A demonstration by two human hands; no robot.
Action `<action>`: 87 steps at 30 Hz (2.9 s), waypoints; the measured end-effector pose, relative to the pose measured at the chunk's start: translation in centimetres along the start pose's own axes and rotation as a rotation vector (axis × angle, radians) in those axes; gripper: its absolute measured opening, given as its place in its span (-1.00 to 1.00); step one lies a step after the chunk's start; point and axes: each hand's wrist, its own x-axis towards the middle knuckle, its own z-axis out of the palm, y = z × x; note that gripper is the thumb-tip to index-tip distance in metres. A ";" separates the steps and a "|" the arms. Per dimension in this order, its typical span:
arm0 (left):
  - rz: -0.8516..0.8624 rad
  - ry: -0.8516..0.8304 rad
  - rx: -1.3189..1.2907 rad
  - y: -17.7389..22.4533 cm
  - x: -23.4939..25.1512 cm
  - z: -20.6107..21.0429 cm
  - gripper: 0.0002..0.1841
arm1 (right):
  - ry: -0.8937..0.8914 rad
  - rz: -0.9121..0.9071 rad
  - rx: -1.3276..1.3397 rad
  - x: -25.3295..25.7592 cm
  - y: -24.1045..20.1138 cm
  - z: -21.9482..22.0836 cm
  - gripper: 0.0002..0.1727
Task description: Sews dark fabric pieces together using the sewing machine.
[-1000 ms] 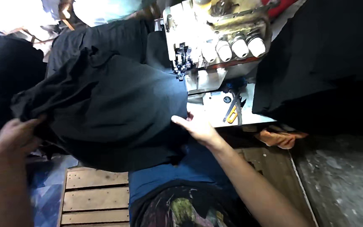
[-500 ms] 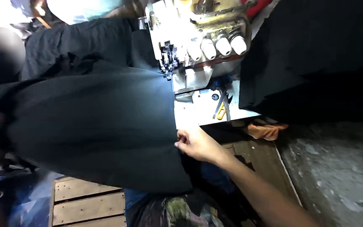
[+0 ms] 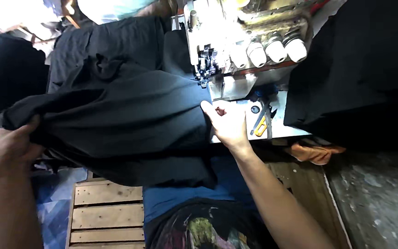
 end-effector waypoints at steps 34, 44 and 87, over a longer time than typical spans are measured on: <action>0.797 -0.352 0.570 1.5 -16.7 30.1 -0.62 | -0.111 -0.012 0.167 -3.6 2.7 -1.8 -0.59; 0.793 -0.345 0.513 2.2 -16.9 29.7 -0.64 | -0.122 -0.014 0.159 -3.6 2.3 -2.1 -0.60; 0.474 0.173 0.880 4.3 5.2 2.8 -0.41 | -0.315 0.235 0.243 -7.1 3.7 0.6 -0.64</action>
